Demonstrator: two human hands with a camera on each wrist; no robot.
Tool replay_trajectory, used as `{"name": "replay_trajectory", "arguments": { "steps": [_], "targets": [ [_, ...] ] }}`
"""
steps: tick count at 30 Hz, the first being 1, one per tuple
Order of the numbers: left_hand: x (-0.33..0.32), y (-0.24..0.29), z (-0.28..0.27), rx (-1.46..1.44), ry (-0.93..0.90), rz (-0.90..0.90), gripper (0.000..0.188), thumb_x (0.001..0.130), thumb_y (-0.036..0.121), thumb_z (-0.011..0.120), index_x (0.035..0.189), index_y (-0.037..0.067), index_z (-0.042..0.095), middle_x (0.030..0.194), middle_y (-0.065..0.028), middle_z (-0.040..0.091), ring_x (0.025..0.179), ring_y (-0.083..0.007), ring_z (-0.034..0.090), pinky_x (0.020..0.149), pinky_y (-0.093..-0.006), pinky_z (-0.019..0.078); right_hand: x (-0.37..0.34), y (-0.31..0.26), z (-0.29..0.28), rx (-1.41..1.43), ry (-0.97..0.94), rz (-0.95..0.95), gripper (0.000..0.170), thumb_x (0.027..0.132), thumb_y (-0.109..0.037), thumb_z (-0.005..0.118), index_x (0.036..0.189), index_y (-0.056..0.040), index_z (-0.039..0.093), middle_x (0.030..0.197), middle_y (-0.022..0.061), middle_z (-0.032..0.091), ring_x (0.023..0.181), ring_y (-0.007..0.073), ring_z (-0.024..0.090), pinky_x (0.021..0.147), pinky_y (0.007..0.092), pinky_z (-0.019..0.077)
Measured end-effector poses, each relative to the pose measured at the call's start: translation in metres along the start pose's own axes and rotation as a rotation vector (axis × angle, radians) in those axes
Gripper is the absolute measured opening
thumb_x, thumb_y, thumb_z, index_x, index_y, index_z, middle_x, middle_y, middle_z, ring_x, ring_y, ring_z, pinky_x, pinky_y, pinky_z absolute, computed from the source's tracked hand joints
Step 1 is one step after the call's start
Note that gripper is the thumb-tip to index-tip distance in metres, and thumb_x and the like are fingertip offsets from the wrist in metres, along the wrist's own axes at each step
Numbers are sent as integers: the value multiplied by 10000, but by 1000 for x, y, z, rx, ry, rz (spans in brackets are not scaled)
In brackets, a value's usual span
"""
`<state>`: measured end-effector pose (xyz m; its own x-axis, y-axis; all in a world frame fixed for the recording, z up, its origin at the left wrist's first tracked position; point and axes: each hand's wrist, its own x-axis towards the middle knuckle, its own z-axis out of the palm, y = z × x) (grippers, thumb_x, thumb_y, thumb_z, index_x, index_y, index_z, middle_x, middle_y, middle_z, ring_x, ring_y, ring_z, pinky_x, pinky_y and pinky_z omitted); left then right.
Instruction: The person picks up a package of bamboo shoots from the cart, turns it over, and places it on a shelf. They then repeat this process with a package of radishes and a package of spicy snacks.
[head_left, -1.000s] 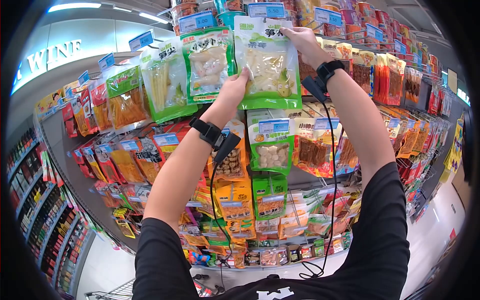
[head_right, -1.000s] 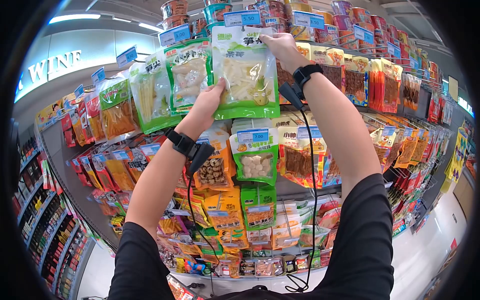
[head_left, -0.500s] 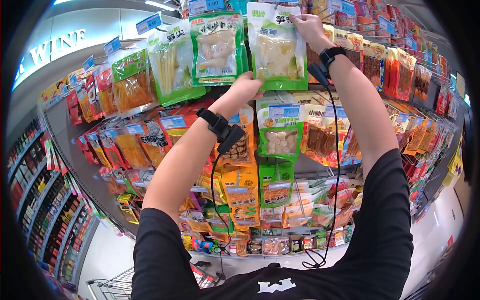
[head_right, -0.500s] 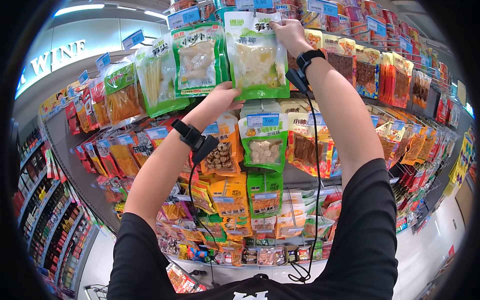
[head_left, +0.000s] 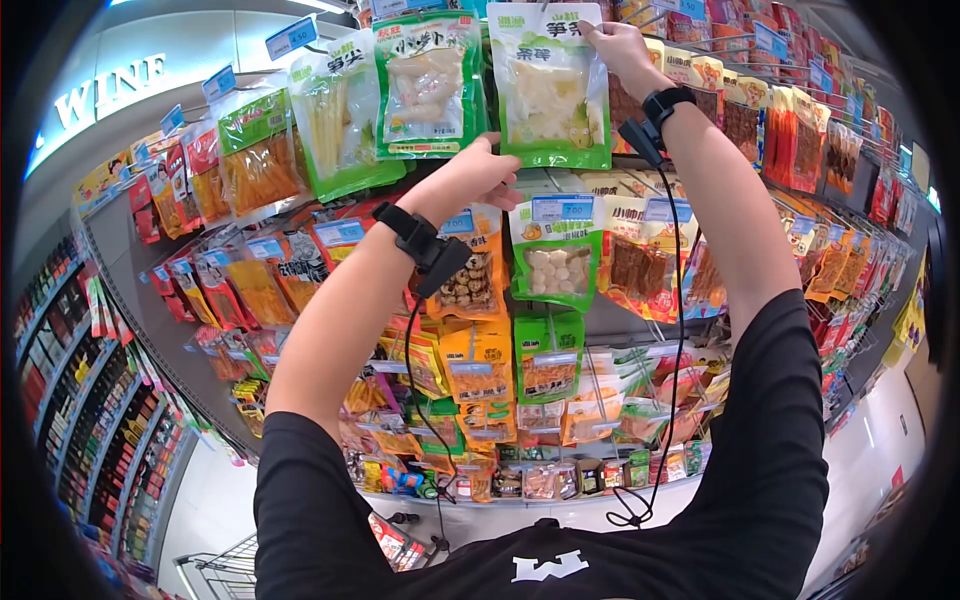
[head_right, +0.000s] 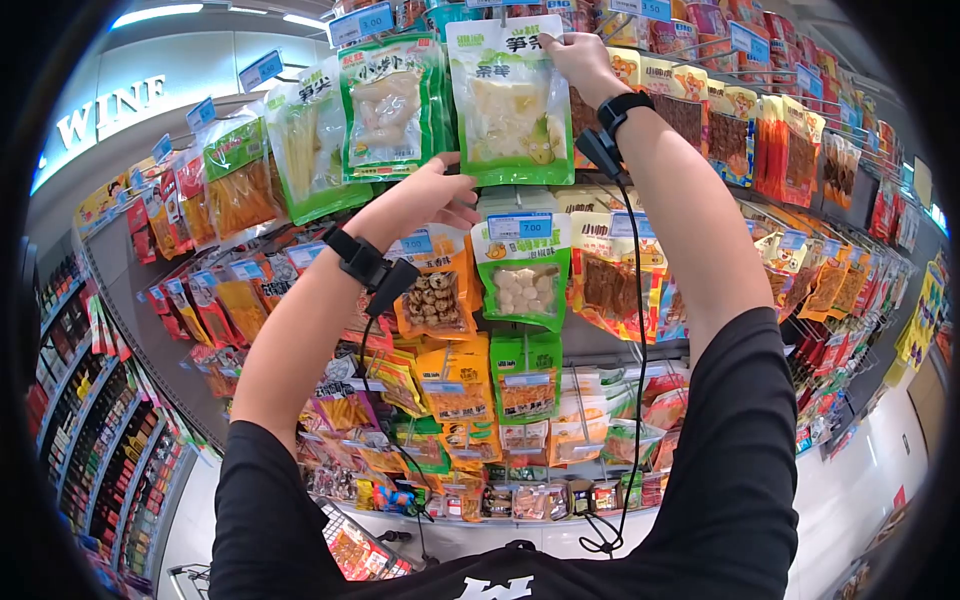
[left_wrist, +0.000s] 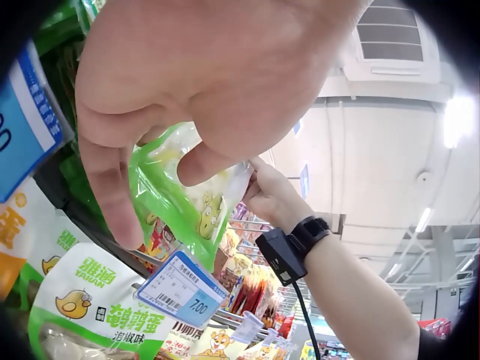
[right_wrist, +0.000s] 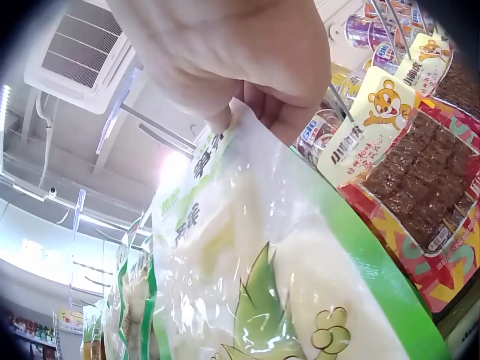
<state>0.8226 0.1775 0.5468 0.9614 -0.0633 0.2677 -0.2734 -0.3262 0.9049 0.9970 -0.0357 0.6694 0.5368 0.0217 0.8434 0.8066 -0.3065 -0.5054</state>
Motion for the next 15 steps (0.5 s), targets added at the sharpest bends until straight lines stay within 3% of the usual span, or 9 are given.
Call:
{"name": "replay_trajectory", "arguments": {
  "steps": [2, 5, 8, 12, 14, 15],
  "targets": [
    [-9, 10, -6, 115, -37, -7, 714, 909, 146, 540, 1463, 8, 112, 1091, -223, 565, 847, -284, 666, 720, -367, 578, 3, 2, -1, -6, -1, -2, 483, 851, -454, 653, 978, 11, 685, 823, 72, 680, 694, 143, 601, 652, 307, 494],
    [-12, 13, -20, 96, -119, 56, 533, 943, 175, 517, 1393, -5, 294, 1019, -196, 621, 828, -252, 670, 689, -340, 575, 5, 9, -4, 132, -80, -122, 529, 856, -480, 648, 1006, 27, 661, 856, 61, 668, 749, 137, 614, 672, 277, 506],
    [-31, 22, -21, 94, -97, 77, 412, 964, 187, 495, 1318, -7, 415, 1001, -165, 646, 823, -212, 669, 683, -313, 567, -20, 1, -16, 79, -163, -42, 533, 858, -478, 648, 1057, 17, 635, 894, 58, 664, 804, 136, 631, 700, 269, 524],
    [-66, 12, -30, 58, -45, 200, 304, 981, 183, 474, 1217, 0, 531, 975, -109, 669, 823, -167, 662, 693, -273, 549, -35, 10, -23, -78, -196, 60, 451, 886, -312, 651, 1232, -39, 551, 1061, 57, 639, 914, 121, 606, 763, 289, 508],
    [-97, 2, -32, 74, 55, 251, 278, 984, 179, 468, 1169, -1, 571, 980, -89, 671, 825, -147, 651, 717, -266, 527, -60, 10, -29, -172, -158, -3, 465, 881, -258, 647, 1268, -40, 510, 1046, 76, 638, 909, 142, 611, 768, 300, 512],
    [-115, -6, -33, 77, 110, 273, 274, 985, 176, 464, 1155, -4, 581, 981, -83, 671, 820, -140, 647, 720, -266, 520, -84, 4, -35, -151, -145, -132, 451, 878, -231, 645, 1265, -44, 507, 1061, 90, 634, 919, 152, 609, 773, 302, 511]
  ]
}}
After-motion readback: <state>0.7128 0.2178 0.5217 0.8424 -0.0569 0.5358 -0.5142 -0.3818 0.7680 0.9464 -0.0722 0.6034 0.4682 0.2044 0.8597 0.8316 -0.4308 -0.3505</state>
